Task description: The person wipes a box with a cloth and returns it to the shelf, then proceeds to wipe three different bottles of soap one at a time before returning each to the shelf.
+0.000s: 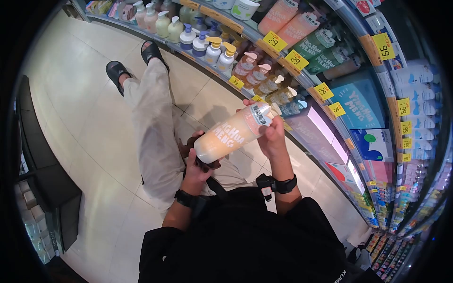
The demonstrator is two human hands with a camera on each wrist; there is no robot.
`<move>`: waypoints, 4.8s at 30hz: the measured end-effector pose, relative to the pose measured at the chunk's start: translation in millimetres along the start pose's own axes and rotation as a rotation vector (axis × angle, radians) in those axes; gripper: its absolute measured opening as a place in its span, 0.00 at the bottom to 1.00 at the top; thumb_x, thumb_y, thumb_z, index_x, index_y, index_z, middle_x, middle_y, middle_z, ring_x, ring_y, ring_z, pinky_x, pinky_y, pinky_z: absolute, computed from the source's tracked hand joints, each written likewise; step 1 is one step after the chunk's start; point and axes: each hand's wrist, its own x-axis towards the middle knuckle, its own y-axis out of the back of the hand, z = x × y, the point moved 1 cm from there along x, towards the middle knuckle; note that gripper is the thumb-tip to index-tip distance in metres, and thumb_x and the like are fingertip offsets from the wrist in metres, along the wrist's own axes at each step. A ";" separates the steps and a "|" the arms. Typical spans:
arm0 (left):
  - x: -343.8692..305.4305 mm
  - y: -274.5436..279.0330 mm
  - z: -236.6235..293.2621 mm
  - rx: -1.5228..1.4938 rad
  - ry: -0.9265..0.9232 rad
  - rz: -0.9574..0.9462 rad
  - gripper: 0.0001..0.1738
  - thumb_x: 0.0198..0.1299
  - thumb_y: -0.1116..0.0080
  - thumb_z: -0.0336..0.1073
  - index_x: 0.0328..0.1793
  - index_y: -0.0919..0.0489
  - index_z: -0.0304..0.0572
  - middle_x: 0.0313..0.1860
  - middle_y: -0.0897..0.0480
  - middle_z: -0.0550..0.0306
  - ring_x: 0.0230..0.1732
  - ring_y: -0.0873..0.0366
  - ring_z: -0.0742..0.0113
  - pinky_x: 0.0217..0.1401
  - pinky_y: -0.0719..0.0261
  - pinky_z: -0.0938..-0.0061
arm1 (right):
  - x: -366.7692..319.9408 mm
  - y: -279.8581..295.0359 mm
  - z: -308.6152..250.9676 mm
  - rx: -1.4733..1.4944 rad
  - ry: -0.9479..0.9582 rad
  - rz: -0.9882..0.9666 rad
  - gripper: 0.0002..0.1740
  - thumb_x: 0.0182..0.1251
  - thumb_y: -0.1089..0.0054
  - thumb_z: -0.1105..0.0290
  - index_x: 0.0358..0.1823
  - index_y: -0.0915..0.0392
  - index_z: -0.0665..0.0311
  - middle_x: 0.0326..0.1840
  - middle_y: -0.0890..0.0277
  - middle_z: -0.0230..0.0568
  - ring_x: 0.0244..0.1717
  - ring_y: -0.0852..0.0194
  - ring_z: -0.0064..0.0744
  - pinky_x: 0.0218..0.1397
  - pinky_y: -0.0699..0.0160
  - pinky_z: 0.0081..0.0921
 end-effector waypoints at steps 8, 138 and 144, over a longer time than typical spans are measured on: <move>-1.0 4.4 -0.8 0.027 0.068 -0.071 0.29 0.58 0.37 0.31 0.64 0.37 0.49 0.52 0.26 0.55 0.55 0.24 0.62 0.52 0.18 0.62 | -2.1 2.8 16.1 0.150 0.003 0.210 0.33 0.58 0.35 0.67 0.59 0.44 0.66 0.53 0.30 0.50 0.55 0.26 0.57 0.55 0.20 0.51; 40.2 6.6 22.2 0.005 0.225 0.528 0.19 0.56 0.42 0.29 0.53 0.32 0.51 0.47 0.27 0.57 0.46 0.23 0.59 0.34 0.21 0.68 | 434.8 13.7 150.1 -2.291 -0.131 -0.350 0.14 0.54 0.37 0.68 0.42 0.20 0.62 0.45 0.21 0.50 0.53 0.23 0.49 0.54 0.23 0.42; 39.3 -2.8 26.7 0.073 0.199 0.518 0.18 0.57 0.43 0.33 0.53 0.33 0.50 0.47 0.27 0.57 0.47 0.24 0.59 0.38 0.21 0.65 | 392.3 -10.6 129.8 -2.412 0.445 -0.529 0.08 0.53 0.43 0.72 0.35 0.21 0.65 0.32 0.19 0.42 0.43 0.21 0.42 0.61 0.30 0.44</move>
